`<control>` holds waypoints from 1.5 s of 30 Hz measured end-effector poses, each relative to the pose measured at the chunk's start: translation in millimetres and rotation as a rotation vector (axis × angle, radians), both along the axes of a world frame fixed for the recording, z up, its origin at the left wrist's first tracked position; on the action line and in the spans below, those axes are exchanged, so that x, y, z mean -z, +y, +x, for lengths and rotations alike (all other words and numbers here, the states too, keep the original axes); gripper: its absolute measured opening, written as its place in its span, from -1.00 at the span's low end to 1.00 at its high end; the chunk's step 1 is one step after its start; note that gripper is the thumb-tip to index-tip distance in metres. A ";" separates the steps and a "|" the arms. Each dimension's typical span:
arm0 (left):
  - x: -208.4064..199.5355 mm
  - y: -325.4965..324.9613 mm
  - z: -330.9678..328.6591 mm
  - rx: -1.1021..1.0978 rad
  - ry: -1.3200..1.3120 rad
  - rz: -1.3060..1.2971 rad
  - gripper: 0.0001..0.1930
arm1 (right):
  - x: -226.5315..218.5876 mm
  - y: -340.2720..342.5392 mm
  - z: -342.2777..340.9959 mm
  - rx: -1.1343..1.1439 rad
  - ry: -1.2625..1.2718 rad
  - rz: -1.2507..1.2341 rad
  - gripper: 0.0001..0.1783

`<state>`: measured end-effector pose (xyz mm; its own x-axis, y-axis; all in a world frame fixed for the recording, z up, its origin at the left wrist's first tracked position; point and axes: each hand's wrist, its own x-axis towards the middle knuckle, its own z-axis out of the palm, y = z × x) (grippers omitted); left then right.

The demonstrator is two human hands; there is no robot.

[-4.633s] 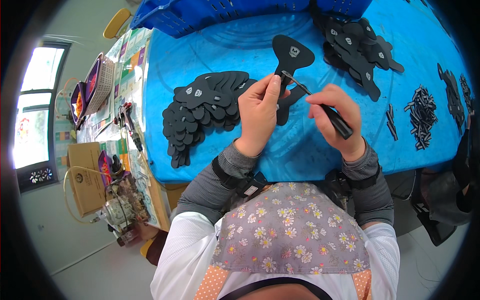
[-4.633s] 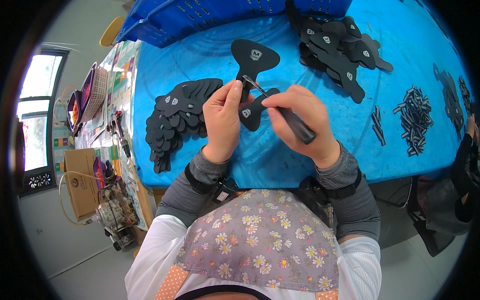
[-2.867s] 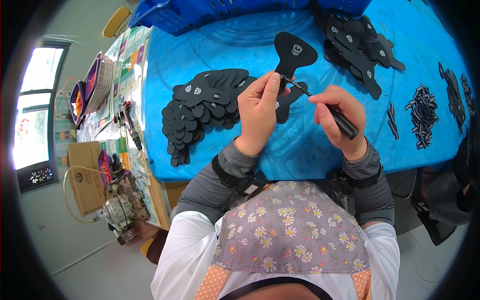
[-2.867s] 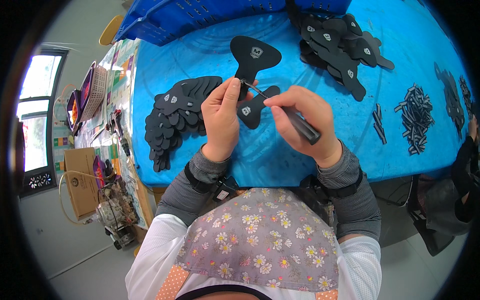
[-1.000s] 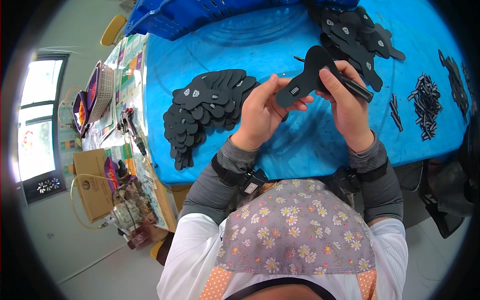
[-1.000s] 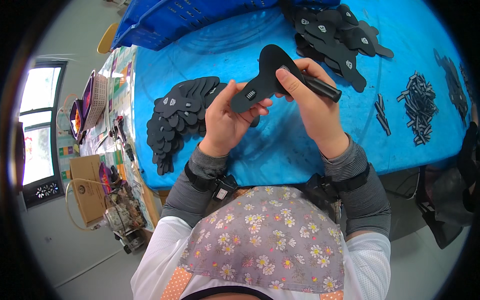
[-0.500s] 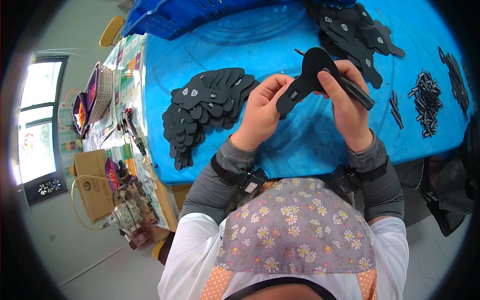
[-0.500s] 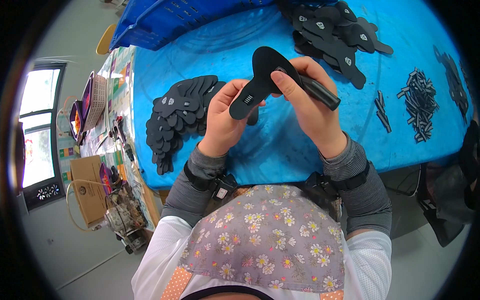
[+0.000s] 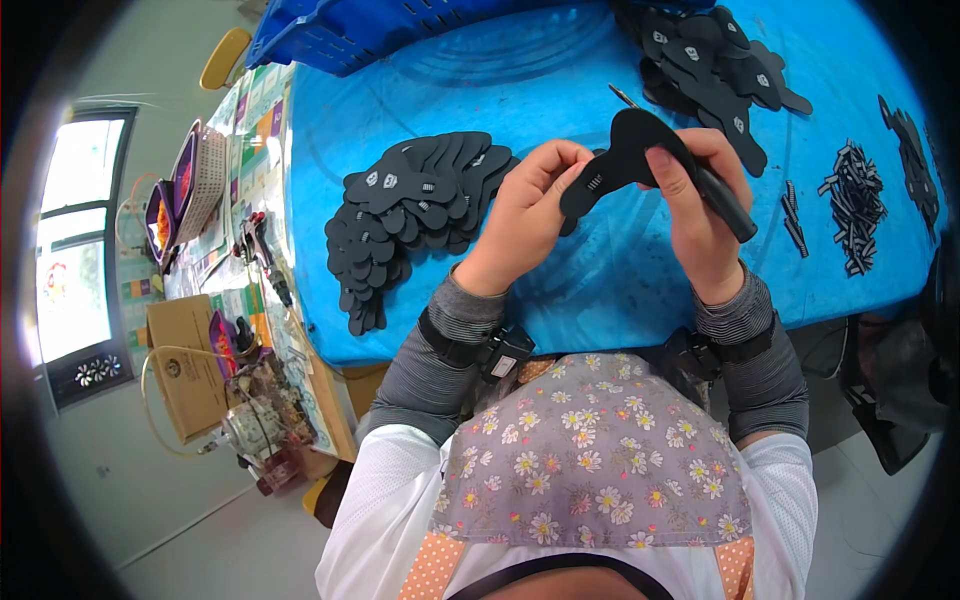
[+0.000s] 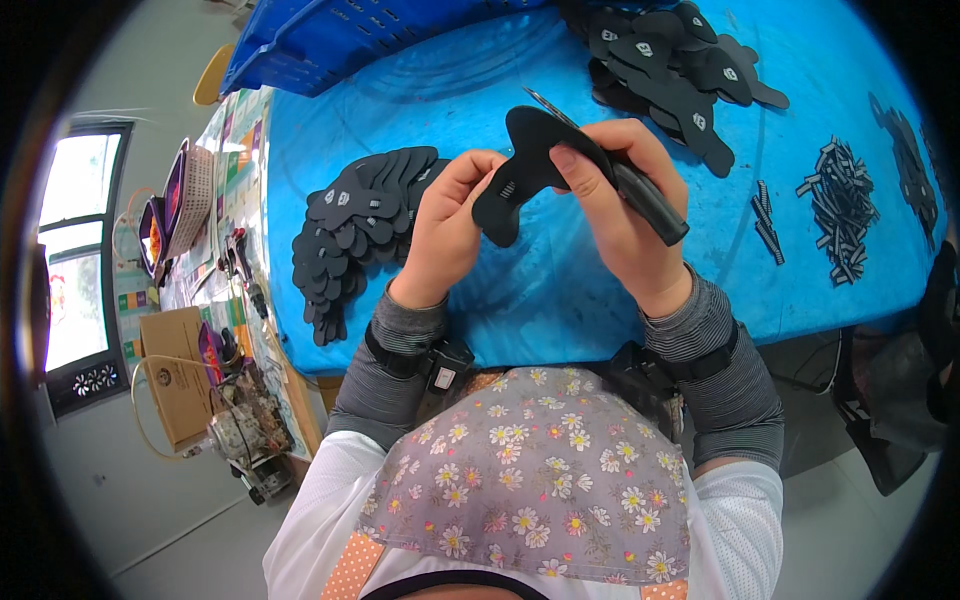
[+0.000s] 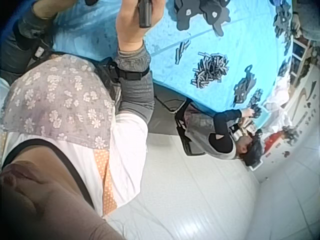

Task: Use a small tool to assemble and mark black shoe components on a workbench.

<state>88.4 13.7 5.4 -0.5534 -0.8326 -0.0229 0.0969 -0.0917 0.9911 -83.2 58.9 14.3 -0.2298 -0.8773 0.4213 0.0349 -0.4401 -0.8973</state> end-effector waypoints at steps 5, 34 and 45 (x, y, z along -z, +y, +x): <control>22.0 -5.3 1.6 -0.156 0.137 -0.031 -0.80 | -3.4 -2.4 -0.9 0.086 -0.027 0.021 -0.85; 1.7 9.6 -10.3 -0.301 0.052 -0.037 -0.73 | 4.6 -6.9 -3.5 0.132 -0.144 0.205 -0.82; -4.3 2.2 1.0 -0.303 0.559 0.178 -0.68 | -2.2 -9.7 2.6 -0.030 0.781 -0.320 -0.76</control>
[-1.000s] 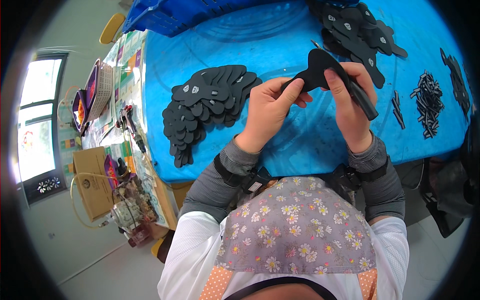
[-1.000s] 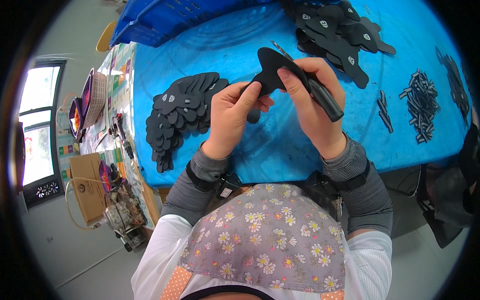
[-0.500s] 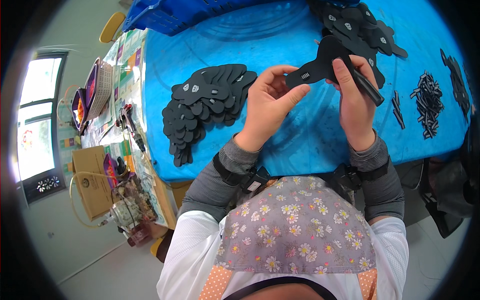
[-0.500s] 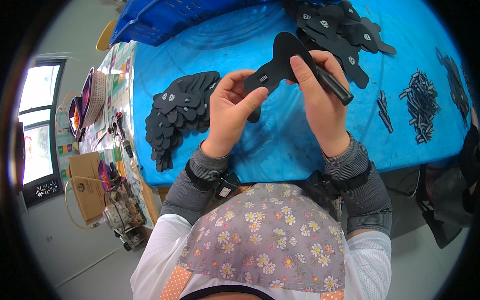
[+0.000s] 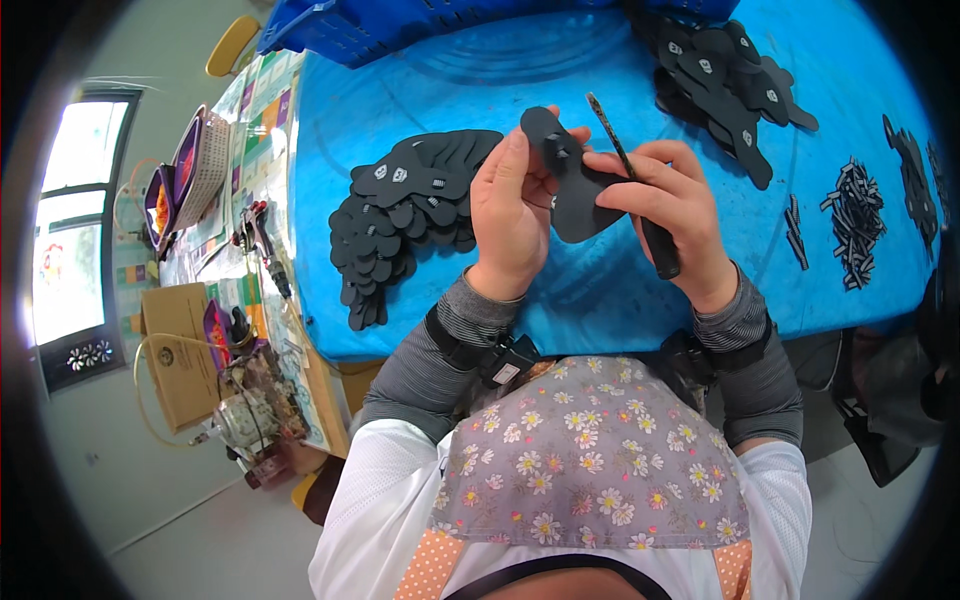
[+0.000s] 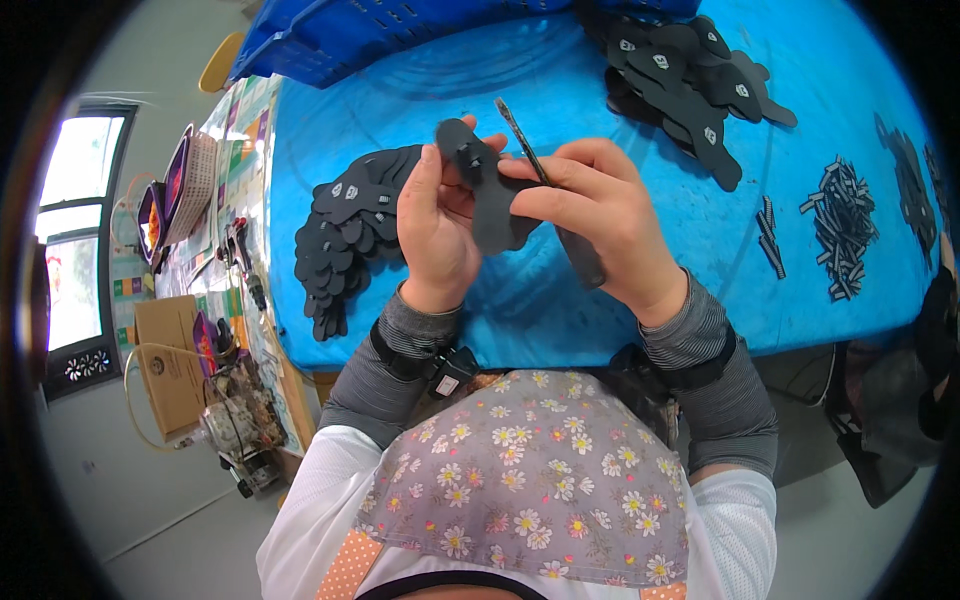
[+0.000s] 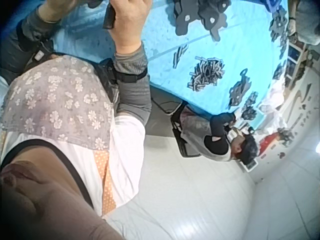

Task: Use a small tool to assemble and mark black shoe components on a workbench.

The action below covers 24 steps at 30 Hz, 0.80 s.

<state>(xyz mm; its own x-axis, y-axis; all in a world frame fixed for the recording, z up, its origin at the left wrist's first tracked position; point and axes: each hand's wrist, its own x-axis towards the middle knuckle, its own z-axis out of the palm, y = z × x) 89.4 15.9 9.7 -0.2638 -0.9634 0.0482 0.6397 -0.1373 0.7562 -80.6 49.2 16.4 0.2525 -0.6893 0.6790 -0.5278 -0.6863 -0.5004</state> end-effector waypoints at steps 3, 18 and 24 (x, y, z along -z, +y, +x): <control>0.4 1.6 -4.4 -0.014 -0.022 0.017 -0.67 | 1.6 -1.6 -0.5 0.034 0.030 -0.022 -0.74; 14.4 19.3 -13.9 0.079 -0.285 -0.105 -0.64 | 7.9 -3.5 6.4 0.020 -0.108 -0.137 -0.66; 10.4 14.7 -15.2 0.102 -0.286 -0.079 -0.64 | 8.2 1.0 0.7 0.022 -0.017 -0.125 -0.74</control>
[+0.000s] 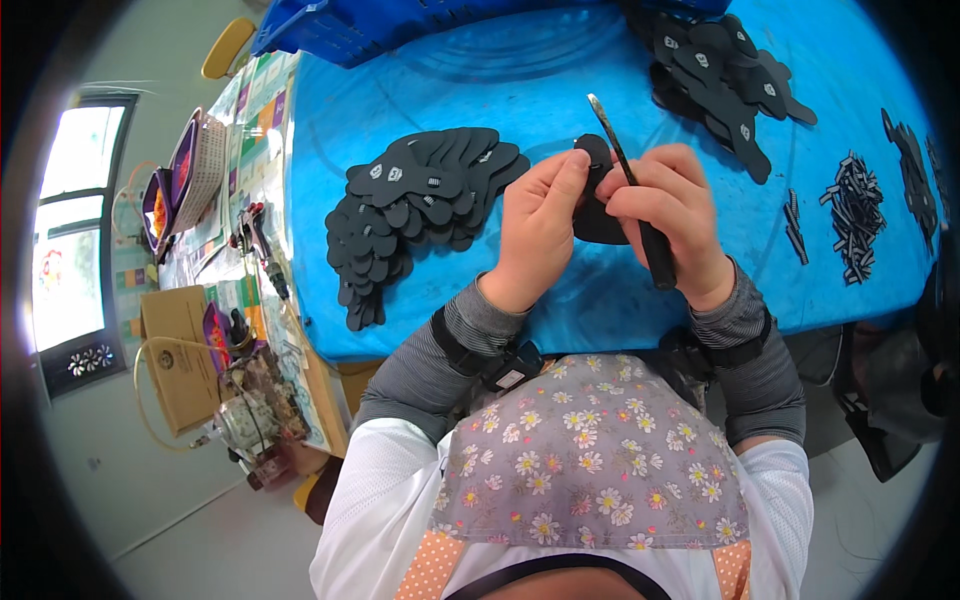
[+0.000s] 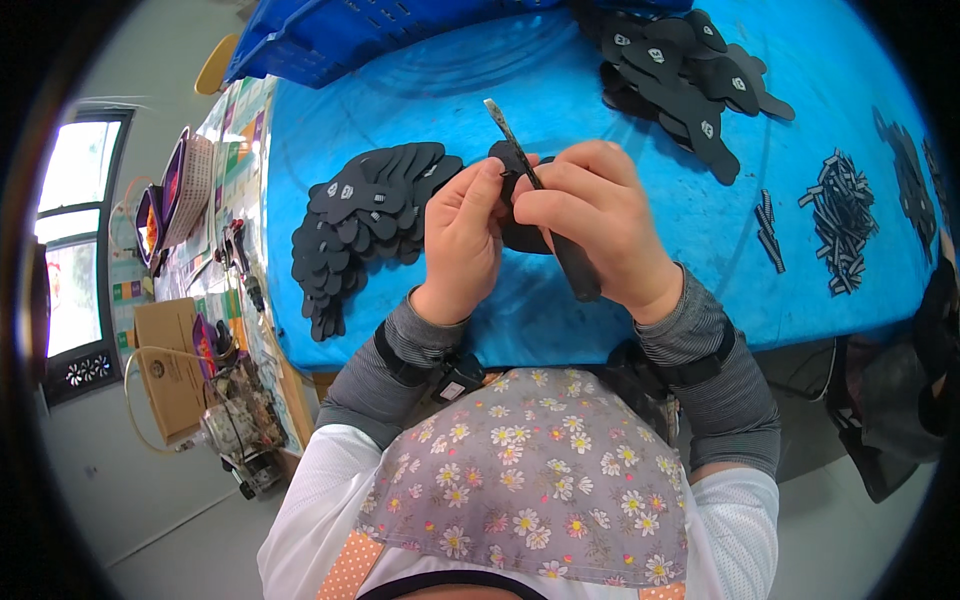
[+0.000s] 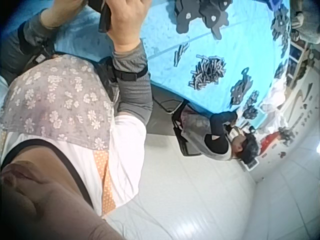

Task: Use a small tool to assemble and mark black shoe components on a workbench.

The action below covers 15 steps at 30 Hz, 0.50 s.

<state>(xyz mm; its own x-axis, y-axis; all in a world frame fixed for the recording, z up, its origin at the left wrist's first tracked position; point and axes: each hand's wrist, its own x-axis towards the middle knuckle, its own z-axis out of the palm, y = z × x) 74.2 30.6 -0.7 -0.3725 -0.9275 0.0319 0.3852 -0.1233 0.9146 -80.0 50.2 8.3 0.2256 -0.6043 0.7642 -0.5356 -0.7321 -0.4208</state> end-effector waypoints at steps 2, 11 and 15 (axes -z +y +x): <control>0.4 -0.2 2.2 0.006 0.000 0.018 -0.65 | -3.0 1.6 -0.5 0.001 0.028 0.006 -0.76; 0.7 -2.7 4.5 0.012 0.027 0.132 -0.67 | -8.1 1.9 1.3 0.008 0.052 0.062 -0.80; -13.0 -4.7 4.2 0.066 0.213 0.223 -0.67 | -1.6 -4.6 -0.2 0.029 -0.010 0.074 -0.77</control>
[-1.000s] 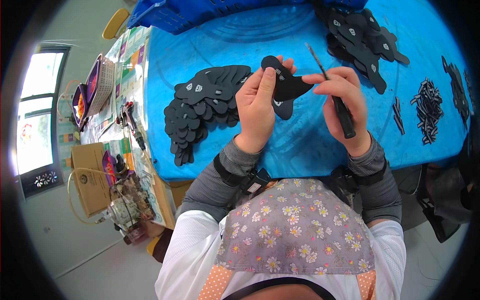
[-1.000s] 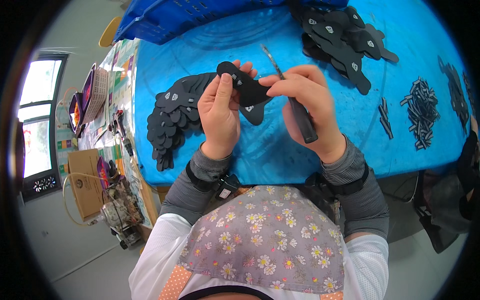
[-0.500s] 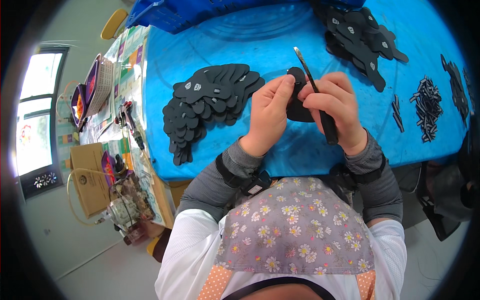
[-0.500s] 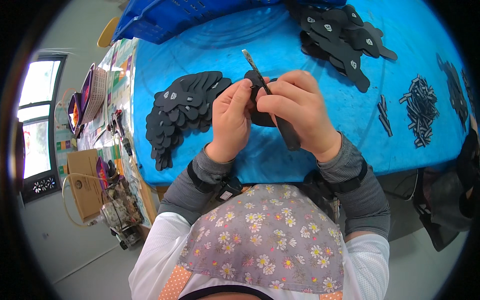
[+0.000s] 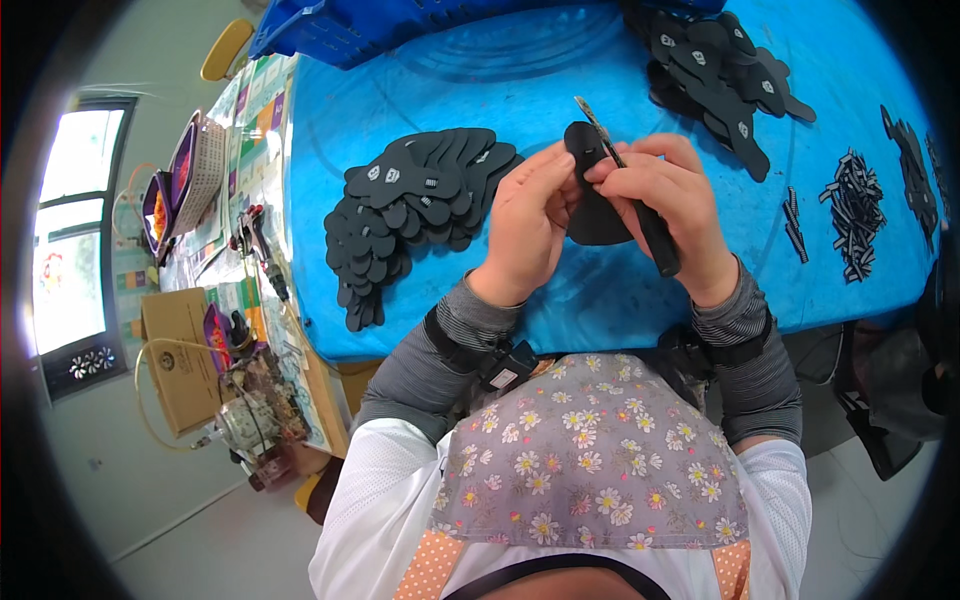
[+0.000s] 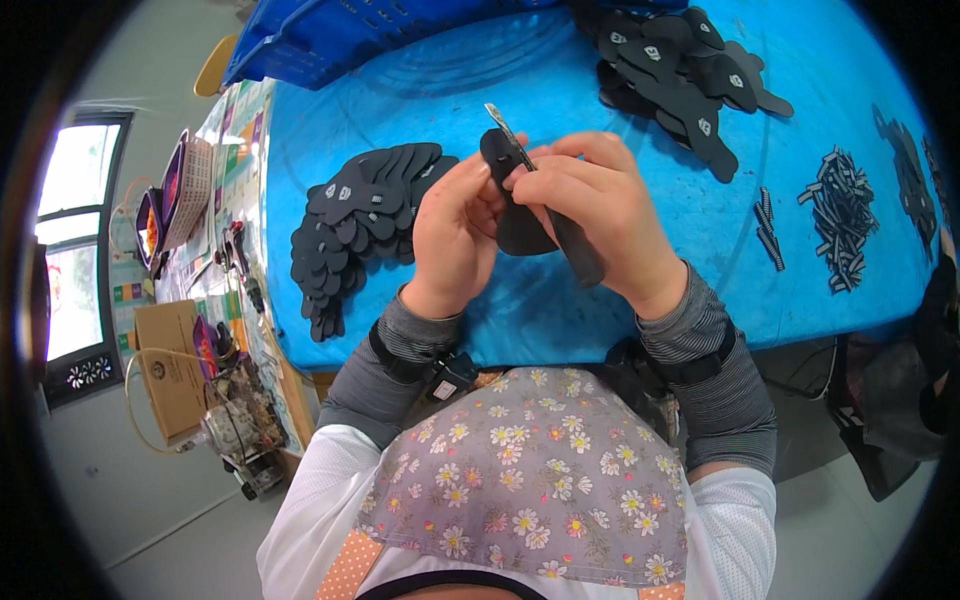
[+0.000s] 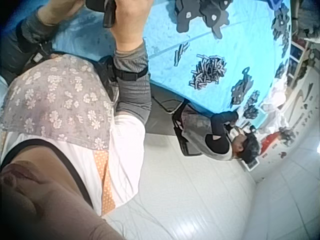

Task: Use a small tool to assemble and mark black shoe components on a workbench.

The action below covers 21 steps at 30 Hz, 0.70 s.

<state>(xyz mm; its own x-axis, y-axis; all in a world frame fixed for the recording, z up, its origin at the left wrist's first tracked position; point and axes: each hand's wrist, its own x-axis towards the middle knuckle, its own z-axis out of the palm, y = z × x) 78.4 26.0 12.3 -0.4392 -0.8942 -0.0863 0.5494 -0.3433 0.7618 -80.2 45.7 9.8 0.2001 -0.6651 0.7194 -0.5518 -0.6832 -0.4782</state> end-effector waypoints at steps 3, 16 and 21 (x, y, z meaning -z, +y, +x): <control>-4.2 -0.1 -3.2 -0.039 -0.115 -0.037 -0.66 | -4.3 1.3 -1.3 -0.026 -0.021 0.012 -0.75; -5.3 3.2 -0.8 0.168 -0.407 -0.192 -0.73 | -5.4 3.6 -2.6 -0.041 -0.582 0.418 -0.76; -6.9 3.3 -2.7 0.304 -0.255 -0.222 -0.59 | -2.7 4.9 -6.2 -0.205 -1.001 0.688 -0.80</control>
